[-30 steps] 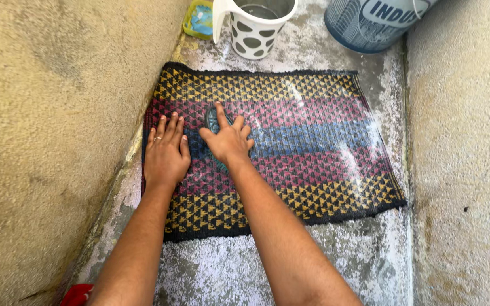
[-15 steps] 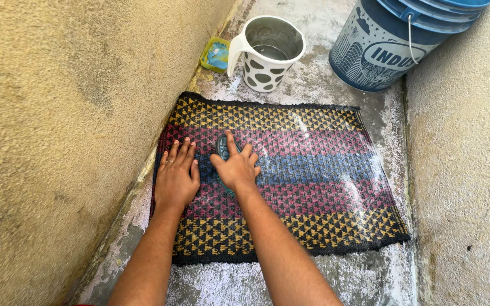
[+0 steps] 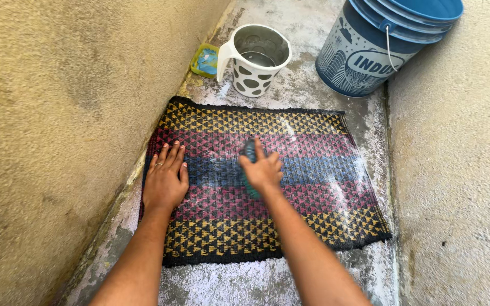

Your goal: The person cleans a patterned floor mat by hand using a brush, dipping the brush into a mug of water and scrubbing the soapy surface in repeated motions.

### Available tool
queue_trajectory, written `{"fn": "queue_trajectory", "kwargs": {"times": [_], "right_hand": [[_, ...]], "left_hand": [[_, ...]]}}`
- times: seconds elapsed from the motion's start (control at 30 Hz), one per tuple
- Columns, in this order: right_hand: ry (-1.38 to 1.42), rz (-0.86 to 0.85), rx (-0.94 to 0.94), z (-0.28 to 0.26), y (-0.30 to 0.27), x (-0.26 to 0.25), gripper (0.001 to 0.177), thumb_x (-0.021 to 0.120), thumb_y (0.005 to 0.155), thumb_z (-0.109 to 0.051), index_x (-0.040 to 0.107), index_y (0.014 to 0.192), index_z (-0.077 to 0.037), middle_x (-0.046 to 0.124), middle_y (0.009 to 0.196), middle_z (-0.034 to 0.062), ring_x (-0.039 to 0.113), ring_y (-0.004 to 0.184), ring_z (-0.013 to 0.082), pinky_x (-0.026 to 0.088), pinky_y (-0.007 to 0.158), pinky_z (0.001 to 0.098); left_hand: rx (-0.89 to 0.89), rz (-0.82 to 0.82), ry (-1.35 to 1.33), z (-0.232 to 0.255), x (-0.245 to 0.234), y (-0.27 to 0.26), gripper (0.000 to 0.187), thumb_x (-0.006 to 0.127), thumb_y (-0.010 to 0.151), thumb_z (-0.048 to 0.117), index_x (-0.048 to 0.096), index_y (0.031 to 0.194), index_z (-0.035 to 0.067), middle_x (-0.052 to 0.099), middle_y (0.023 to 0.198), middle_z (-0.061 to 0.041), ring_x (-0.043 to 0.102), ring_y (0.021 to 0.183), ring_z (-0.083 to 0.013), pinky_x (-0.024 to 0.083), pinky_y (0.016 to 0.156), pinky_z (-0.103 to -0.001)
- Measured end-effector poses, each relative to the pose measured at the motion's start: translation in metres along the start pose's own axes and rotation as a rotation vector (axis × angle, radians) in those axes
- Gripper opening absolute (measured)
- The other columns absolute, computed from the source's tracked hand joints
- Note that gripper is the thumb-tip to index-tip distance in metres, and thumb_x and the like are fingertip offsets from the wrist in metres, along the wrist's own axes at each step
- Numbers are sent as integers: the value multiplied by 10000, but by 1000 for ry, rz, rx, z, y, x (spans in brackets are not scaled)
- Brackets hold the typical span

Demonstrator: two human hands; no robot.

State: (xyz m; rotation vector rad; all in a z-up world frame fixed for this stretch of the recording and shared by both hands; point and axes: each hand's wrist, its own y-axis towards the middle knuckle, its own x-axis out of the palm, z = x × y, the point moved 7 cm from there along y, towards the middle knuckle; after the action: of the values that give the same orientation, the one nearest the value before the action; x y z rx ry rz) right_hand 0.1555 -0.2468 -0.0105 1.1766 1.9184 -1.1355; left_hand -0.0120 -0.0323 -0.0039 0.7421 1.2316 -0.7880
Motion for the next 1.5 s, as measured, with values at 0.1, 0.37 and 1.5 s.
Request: {"fn": "queue_trajectory", "kwargs": {"times": [0.1, 0.37, 1.5], "right_hand": [[43, 68, 172, 77, 23, -41, 862, 540, 853, -664, 154, 1609, -511, 300, 1504, 217, 407, 1288, 413, 405, 1063, 542], [113, 203, 86, 58, 18, -47, 842, 575, 878, -595, 196, 1614, -440, 316, 1437, 205, 399, 1206, 373, 425, 1005, 541], [-21, -56, -332, -81, -82, 20, 859, 618, 851, -549, 209, 1603, -487, 335, 1393, 227, 382, 1229, 402, 361, 1061, 537]], "left_hand": [[4, 6, 26, 0, 3, 4, 550, 304, 1008, 348, 354, 1547, 249, 266, 1643, 77, 187, 1523, -146, 120, 1247, -344], [-9, -1, 30, -1, 2, 3, 554, 296, 1012, 360, 332, 1557, 264, 251, 1645, 87, 179, 1522, -139, 117, 1251, -341], [5, 3, -11, 2, -5, 2, 538, 326, 1025, 345, 366, 1549, 233, 289, 1644, 61, 219, 1521, -166, 136, 1249, -363]]}}
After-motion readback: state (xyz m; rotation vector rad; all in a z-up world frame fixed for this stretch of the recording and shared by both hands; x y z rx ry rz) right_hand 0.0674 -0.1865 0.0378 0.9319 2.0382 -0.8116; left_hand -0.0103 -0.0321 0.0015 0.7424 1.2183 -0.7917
